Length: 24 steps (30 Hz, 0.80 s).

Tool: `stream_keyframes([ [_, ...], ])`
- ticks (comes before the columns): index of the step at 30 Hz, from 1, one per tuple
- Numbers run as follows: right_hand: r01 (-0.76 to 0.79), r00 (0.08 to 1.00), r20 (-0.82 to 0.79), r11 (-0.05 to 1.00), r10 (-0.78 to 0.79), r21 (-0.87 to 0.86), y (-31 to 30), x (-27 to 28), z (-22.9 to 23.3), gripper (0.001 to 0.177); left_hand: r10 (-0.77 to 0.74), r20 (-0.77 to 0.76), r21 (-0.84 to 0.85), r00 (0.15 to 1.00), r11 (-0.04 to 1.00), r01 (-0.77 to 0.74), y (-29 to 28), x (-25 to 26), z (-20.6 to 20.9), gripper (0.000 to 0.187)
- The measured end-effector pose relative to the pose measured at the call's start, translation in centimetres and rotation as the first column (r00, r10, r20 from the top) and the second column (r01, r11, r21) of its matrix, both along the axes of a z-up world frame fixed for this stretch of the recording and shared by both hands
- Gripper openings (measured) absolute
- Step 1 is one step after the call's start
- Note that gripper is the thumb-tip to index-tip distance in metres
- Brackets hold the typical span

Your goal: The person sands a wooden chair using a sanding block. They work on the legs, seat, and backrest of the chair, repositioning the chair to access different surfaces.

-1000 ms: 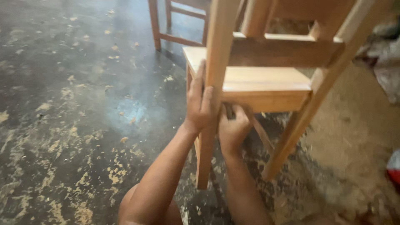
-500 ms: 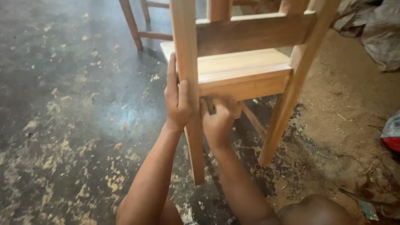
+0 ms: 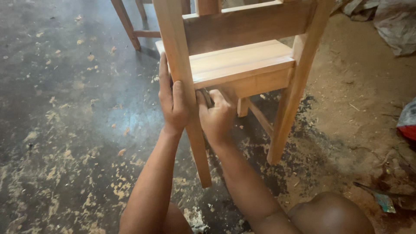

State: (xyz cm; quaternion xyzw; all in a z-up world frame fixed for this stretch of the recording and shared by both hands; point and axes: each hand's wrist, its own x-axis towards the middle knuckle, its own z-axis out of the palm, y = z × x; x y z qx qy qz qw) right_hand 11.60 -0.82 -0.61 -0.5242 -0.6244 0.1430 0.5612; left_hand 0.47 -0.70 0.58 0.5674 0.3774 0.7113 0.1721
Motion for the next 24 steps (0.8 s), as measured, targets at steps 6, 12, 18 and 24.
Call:
stream_keyframes([
  [6,-0.091,0.984,0.172,0.938,0.034,0.334,-2.7,1.6,-0.3,0.009,-0.039,0.002,0.007,0.999,0.999,0.039,0.1,-0.4,0.2,0.064],
  [12,-0.177,0.967,0.182,0.984,0.176,-0.009,-2.4,5.0,-2.6,0.021,-0.104,0.065,0.026,0.992,0.994,0.103,0.7,-0.5,-0.8,0.064],
  [18,-0.135,0.99,0.028,0.989,0.137,-0.058,-1.7,6.7,-3.1,0.027,-0.005,-0.078,0.111,0.997,0.994,0.013,1.9,-1.2,-1.8,0.051],
  [24,-0.168,0.986,-0.015,0.986,0.168,0.008,-1.7,7.4,-2.9,0.02,-0.114,0.028,0.093,0.993,0.989,0.111,2.3,-1.3,-1.8,0.058],
])
